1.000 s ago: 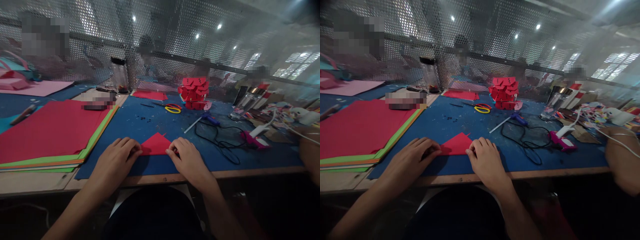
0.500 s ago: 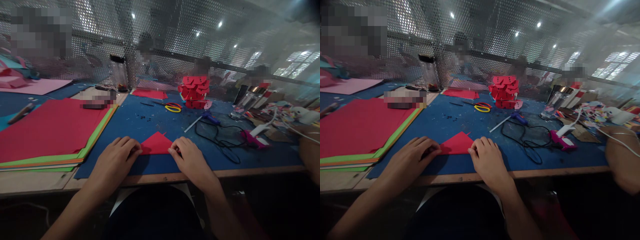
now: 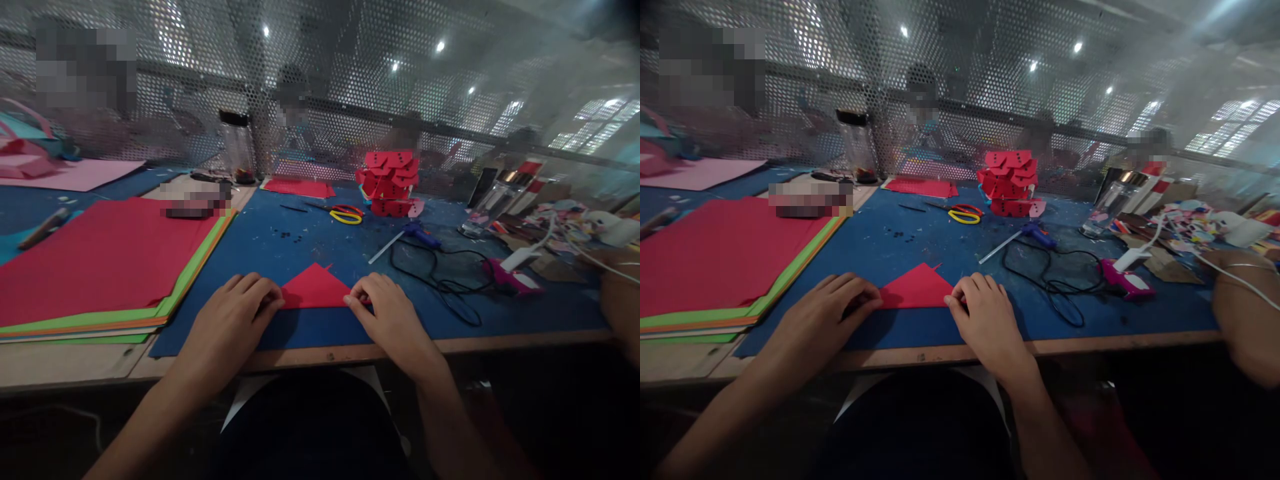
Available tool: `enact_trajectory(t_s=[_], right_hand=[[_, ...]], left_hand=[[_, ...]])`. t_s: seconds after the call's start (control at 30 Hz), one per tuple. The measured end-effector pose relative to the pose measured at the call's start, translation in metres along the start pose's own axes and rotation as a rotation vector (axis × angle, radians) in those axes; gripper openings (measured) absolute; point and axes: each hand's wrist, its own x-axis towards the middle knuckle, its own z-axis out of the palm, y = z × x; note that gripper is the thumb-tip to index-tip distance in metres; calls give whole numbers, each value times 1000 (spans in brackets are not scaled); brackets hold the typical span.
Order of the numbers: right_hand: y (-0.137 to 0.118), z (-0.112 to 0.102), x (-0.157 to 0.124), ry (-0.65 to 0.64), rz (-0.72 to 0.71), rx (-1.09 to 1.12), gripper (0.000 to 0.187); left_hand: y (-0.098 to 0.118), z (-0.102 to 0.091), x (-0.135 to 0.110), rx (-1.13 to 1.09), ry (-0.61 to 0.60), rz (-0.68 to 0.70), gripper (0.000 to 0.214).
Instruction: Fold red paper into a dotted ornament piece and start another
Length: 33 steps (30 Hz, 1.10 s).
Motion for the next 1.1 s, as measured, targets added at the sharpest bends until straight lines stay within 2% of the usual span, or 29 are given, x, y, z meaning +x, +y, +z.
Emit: enact_trajectory(t_s=[1.1], right_hand=[[0,0,-1,14,8,30,13]], left_hand=[[0,1,0,12,1,13,23]])
